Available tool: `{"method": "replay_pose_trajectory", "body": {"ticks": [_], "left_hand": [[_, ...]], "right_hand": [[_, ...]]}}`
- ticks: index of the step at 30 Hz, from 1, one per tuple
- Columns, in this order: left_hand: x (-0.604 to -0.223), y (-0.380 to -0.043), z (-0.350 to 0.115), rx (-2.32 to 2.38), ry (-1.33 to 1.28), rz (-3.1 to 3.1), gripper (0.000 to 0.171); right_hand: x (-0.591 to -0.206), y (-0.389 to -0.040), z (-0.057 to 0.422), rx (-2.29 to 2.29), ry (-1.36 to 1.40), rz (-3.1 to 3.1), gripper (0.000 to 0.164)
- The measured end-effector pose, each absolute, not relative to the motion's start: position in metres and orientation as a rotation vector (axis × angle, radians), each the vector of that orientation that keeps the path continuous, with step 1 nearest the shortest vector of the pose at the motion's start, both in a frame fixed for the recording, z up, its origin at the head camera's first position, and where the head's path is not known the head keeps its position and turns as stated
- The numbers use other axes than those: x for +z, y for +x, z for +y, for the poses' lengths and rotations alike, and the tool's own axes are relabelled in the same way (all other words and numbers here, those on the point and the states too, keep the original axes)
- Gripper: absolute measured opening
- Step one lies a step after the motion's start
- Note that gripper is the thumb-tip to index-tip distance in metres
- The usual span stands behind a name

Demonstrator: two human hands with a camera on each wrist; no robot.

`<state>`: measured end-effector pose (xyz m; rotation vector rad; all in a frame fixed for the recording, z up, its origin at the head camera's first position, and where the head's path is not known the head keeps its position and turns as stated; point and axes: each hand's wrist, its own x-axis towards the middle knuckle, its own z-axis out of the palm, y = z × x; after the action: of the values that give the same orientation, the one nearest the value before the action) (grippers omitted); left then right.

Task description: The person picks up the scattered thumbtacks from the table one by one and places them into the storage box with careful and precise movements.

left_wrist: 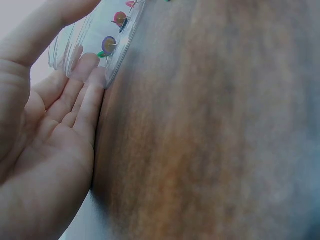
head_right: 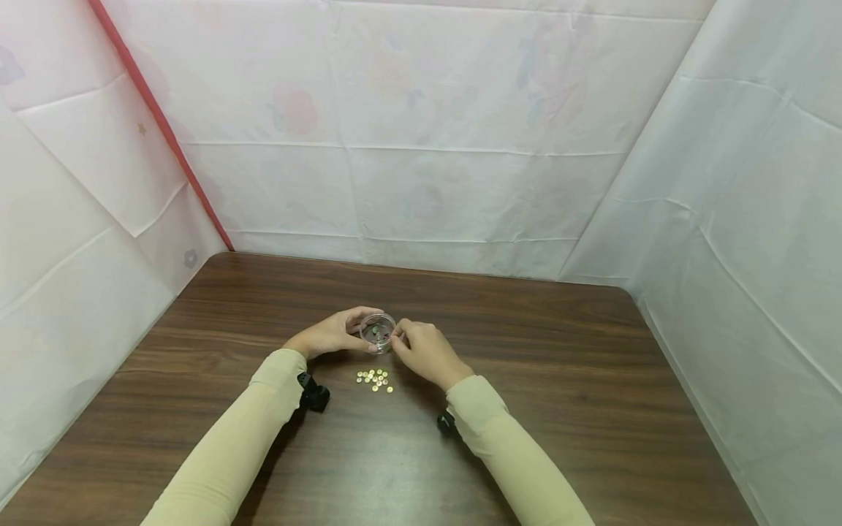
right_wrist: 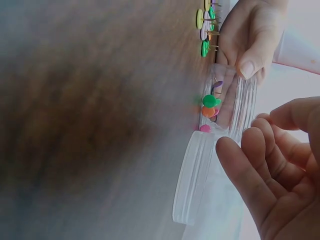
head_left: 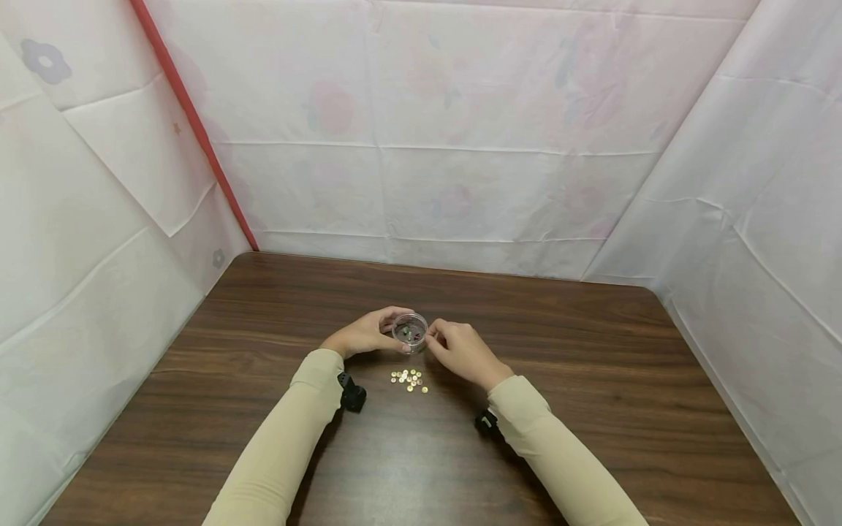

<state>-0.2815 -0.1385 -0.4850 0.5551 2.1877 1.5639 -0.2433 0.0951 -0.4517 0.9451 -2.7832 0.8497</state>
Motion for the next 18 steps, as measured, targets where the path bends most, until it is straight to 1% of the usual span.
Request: {"method": "replay_pose_trajectory", "body": {"ticks": [9,18], "left_hand": [[-0.485,-0.282,-0.138,1.581,0.570,2.183,0.074],[-0.486,-0.282,-0.138,1.581,0.573,2.189,0.074]], "right_hand": [[-0.453,-0.229,0.099,0.780,1.043,-2.815,0.006],[-0.450,-0.212,0.101,0.694,1.176,-2.921,0.007]]}}
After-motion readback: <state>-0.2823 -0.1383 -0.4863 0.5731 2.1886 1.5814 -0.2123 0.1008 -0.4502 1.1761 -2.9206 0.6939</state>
